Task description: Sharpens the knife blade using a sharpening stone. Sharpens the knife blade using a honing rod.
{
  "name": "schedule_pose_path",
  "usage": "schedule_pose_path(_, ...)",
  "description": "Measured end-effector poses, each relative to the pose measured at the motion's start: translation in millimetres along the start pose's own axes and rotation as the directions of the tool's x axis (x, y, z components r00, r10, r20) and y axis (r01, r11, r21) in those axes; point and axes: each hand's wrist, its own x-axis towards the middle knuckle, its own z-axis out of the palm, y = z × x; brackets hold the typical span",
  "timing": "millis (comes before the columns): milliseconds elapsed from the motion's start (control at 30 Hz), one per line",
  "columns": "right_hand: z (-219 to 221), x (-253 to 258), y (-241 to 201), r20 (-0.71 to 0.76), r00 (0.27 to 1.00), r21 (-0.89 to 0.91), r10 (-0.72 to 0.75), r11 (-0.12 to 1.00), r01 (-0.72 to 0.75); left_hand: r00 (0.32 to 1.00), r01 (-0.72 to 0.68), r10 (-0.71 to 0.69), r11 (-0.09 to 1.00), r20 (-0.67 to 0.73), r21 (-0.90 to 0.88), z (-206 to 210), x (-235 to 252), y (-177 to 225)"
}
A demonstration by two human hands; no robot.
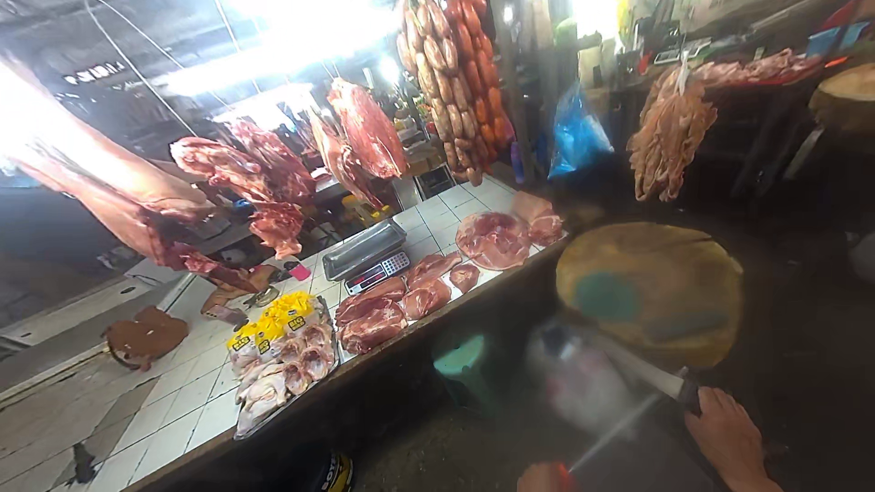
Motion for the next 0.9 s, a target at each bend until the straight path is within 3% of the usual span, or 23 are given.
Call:
schedule_pose_path(33, 2, -6, 9, 0.032, 0.999, 0.015, 0.034, 0.999, -0.035, 1.000, 0.020, -0.020, 1.000, -0.005, -0.023, -2, -2, -2)
schedule_pose_path(100, 9, -30, 40, 0.212, 0.950, 0.058, 0.229, 0.968, -0.246, 0.995, 0.098, -0.099, 0.994, -0.024, -0.042, -14, -7, -14)
schedule_pose_path(167, 17, -68, 83, 0.388, 0.787, -0.031, 0.480, 0.860, -0.509, 0.976, 0.207, -0.209, 0.978, -0.059, -0.032, -27, -11, -32)
schedule_pose_path(233, 24, -99, 117, 0.403, 0.651, -0.154, 0.643, 0.749, -0.644, 0.951, 0.299, -0.298, 0.954, -0.085, 0.000, -35, -13, -46)
schedule_pose_path(267, 26, -106, 122, 0.384, 0.627, -0.178, 0.678, 0.721, -0.670, 0.945, 0.318, -0.316, 0.948, -0.090, 0.018, -36, -12, -49)
schedule_pose_path(333, 28, -99, 113, 0.341, 0.665, -0.134, 0.664, 0.735, -0.665, 0.956, 0.289, -0.286, 0.956, -0.070, 0.042, -30, -9, -46)
schedule_pose_path(400, 22, -69, 79, 0.273, 0.785, -0.019, 0.556, 0.819, -0.574, 0.981, 0.194, -0.193, 0.979, -0.017, 0.058, -20, -2, -31)
schedule_pose_path(467, 8, -36, 38, 0.193, 0.908, 0.046, 0.372, 0.921, -0.388, 0.994, 0.098, -0.100, 0.994, 0.035, 0.047, -10, 1, -11)
schedule_pose_path(533, -3, -17, 11, 0.104, 0.981, 0.056, 0.165, 0.984, -0.171, 0.998, 0.034, -0.035, 0.999, 0.057, 0.033, -2, 0, 4)
schedule_pose_path(633, -9, -7, 0, 0.010, 1.000, 0.015, -0.001, 1.000, 0.001, 0.999, -0.003, 0.002, 1.000, 0.043, 0.030, 1, -1, 16)
schedule_pose_path(767, -10, -2, -6, -0.051, 0.999, 0.037, -0.010, 0.999, 0.011, 1.000, -0.006, 0.006, 1.000, 0.024, 0.022, 2, 0, 15)
schedule_pose_path(833, -7, -5, 1, -0.011, 0.999, 0.060, 0.038, 0.997, -0.037, 1.000, -0.010, 0.010, 1.000, 0.018, -0.015, 3, 1, 11)
schedule_pose_path(900, -1, -24, 28, 0.171, 0.960, 0.077, 0.222, 0.968, -0.237, 0.999, 0.038, -0.037, 0.998, 0.002, -0.057, -4, -2, 2)
